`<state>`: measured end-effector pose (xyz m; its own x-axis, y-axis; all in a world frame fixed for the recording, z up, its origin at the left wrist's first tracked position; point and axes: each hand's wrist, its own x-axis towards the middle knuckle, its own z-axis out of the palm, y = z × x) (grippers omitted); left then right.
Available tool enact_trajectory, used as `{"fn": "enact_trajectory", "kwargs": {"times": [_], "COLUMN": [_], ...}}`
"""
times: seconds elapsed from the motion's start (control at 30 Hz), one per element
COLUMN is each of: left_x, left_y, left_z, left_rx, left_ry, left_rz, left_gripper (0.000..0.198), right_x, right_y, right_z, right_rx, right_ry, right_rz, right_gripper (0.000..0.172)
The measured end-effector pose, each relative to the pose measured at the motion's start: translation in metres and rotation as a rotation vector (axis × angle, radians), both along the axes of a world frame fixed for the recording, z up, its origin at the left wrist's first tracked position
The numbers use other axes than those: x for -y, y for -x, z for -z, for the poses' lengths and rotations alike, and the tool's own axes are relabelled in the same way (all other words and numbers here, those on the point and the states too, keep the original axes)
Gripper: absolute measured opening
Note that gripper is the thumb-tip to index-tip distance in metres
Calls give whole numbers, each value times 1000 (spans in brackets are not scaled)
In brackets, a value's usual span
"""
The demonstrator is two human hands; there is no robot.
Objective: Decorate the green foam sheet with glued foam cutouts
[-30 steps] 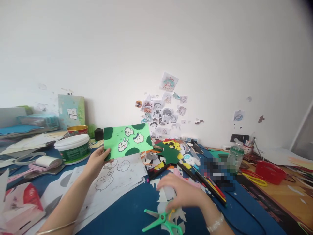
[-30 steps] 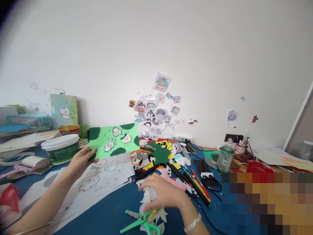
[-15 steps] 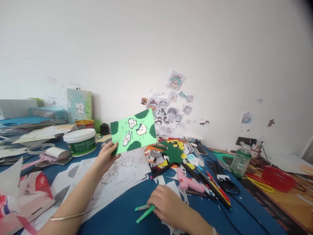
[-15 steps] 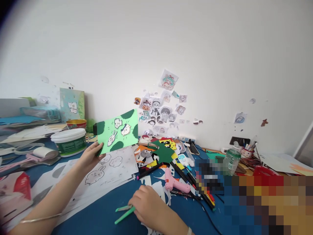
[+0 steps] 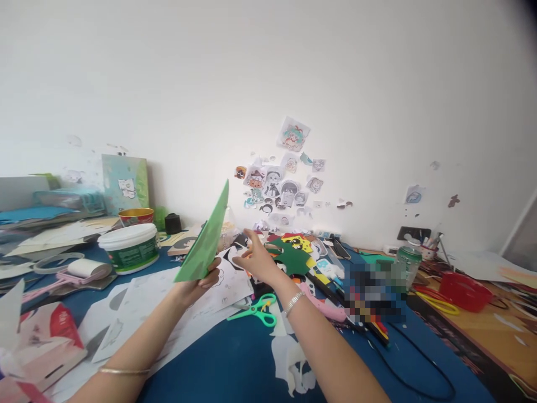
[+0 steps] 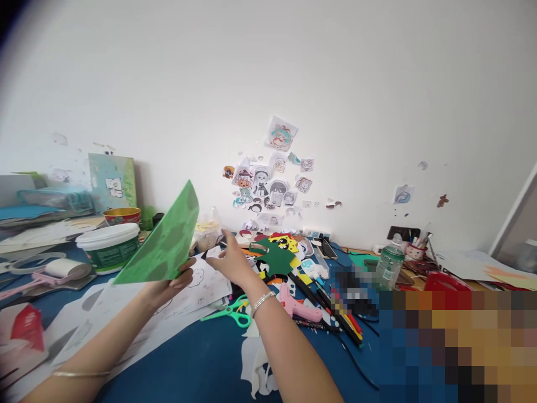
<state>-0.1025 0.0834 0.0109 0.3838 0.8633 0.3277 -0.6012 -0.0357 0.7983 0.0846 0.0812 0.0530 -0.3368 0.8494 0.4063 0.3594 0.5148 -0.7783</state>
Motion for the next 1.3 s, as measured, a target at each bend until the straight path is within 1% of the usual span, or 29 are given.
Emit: {"fn": "enact_trajectory", "kwargs": {"times": [0.03, 0.07, 0.1, 0.17, 0.2, 0.23, 0.27, 0.33, 0.4, 0.47, 0.5, 0.57, 0.63, 0.67, 0.7, 0.77, 0.83, 0.87, 0.93, 0.97, 1.03, 1.1, 1.2, 1.3], "left_x": [0, 1, 2, 3, 4, 4, 5, 4, 1, -6, -9, -17, -24, -26, -27, -26, -23, -22, -18, -17, -14, -11, -9, -7], "left_y": [-1, -2, -3, -4, -5, -5, -5, -3, 0, 6, 9, 17, 24, 26, 27, 26, 22, 19, 13, 10, 6, 3, 1, -4], "left_z": [1, 1, 1, 0, -1, -2, -3, -5, -6, -5, -3, -1, 2, 3, 3, 3, 3, 2, 2, 3, 3, 3, 5, 8], "left_rx": [1, -10, -30, -76, -86, -84, -76, -85, -141, -205, -237, -298, -338, -346, -345, -353, -399, -429, -474, -485, -496, -522, -569, -575], "left_ry": [0, 5, 14, 35, 41, 42, 37, 22, 16, 17, 18, 24, 31, 37, 41, 35, 3, -15, -38, -38, -20, 13, 52, 25], "left_rz": [16, 21, 13, -18, -28, -29, -25, -37, -136, -304, -412, -634, -804, -848, -866, -848, -773, -724, -647, -626, -586, -501, -386, -381], "left_gripper": [16, 14, 13, 10, 10, 10, 12, 17, 21, 24, 25, 26, 24, 23, 23, 24, 28, 31, 37, 40, 46, 49, 50, 52], "right_x": [-4, -9, -13, -19, -22, -24, -27, -37, -51, -68, -77, -92, -100, -102, -102, -99, -92, -88, -79, -74, -65, -57, -48, -42], "right_y": [5, 11, 17, 26, 29, 31, 31, 24, 7, -21, -38, -74, -107, -120, -130, -139, -135, -129, -113, -105, -90, -82, -81, -90], "right_z": [-1, -1, 1, 8, 12, 16, 20, 24, 25, 24, 24, 23, 26, 27, 29, 33, 34, 34, 32, 32, 32, 33, 36, 40], "right_rx": [7, 11, 15, 14, 12, 15, 21, 34, 22, -34, -72, -130, -169, -178, -176, -159, -153, -161, -200, -224, -274, -317, -352, -372], "right_ry": [52, 93, 136, 220, 250, 274, 290, 309, 309, 277, 257, 244, 231, 229, 236, 255, 266, 268, 268, 267, 244, 214, 186, 175], "right_rz": [-66, -136, -215, -356, -401, -417, -399, -294, -141, 56, 158, 323, 429, 453, 452, 401, 315, 266, 163, 113, 44, 16, 6, 15], "right_gripper": [81, 78, 69, 36, 21, 11, 9, 10, 10, 11, 14, 27, 30, 31, 30, 26, 22, 25, 36, 43, 48, 50, 51, 47]}}
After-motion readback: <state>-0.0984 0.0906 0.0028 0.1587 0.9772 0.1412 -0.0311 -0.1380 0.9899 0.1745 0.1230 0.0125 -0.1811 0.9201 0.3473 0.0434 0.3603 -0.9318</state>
